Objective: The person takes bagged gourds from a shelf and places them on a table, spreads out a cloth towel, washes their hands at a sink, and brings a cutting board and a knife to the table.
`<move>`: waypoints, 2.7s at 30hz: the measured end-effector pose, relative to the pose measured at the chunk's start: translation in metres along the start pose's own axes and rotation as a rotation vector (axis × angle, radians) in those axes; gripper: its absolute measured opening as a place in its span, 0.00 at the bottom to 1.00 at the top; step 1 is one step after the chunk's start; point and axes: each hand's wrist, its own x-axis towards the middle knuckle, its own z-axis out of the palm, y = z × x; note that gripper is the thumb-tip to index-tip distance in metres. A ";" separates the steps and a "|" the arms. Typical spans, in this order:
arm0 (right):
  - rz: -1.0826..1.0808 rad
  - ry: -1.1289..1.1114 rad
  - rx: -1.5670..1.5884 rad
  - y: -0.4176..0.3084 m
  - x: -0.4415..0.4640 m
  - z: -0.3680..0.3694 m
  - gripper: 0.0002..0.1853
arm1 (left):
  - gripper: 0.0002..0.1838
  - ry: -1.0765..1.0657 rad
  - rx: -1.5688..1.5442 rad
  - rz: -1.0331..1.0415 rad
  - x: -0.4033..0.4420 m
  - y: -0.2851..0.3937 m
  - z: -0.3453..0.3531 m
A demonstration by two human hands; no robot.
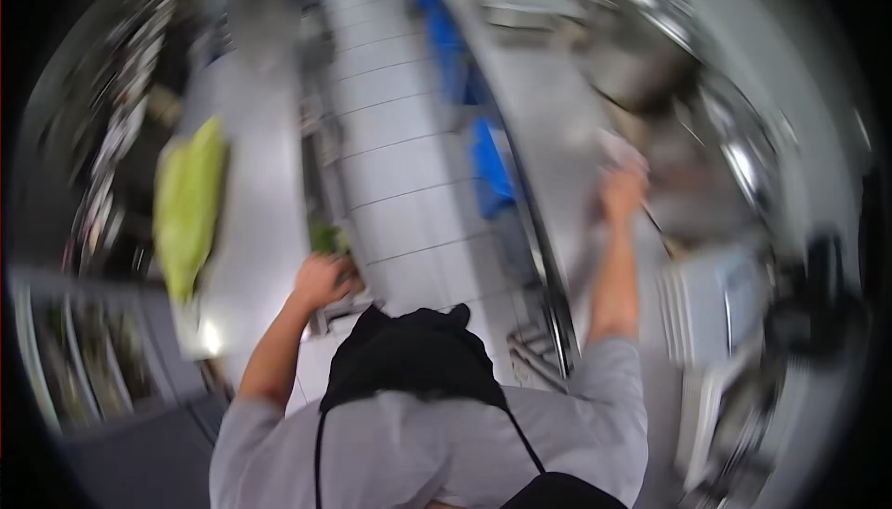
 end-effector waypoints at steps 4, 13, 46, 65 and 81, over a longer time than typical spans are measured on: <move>0.441 -0.527 0.006 -0.029 0.026 -0.027 0.32 | 0.15 0.094 -0.085 -0.020 -0.005 -0.015 0.016; 0.379 -0.433 0.432 -0.062 -0.038 -0.107 0.15 | 0.41 0.855 0.249 -0.751 -0.124 -0.130 -0.035; -0.333 -0.722 1.277 -0.619 -0.032 -0.426 0.09 | 0.39 0.299 -0.626 0.191 -0.074 -0.316 -0.132; -0.372 -0.457 1.113 -0.600 0.049 -0.478 0.13 | 0.25 0.436 -0.937 0.221 -0.166 -0.196 -0.163; -0.235 -0.534 1.285 -0.620 0.032 -0.488 0.21 | 0.29 0.874 -0.750 0.349 -0.206 -0.178 -0.184</move>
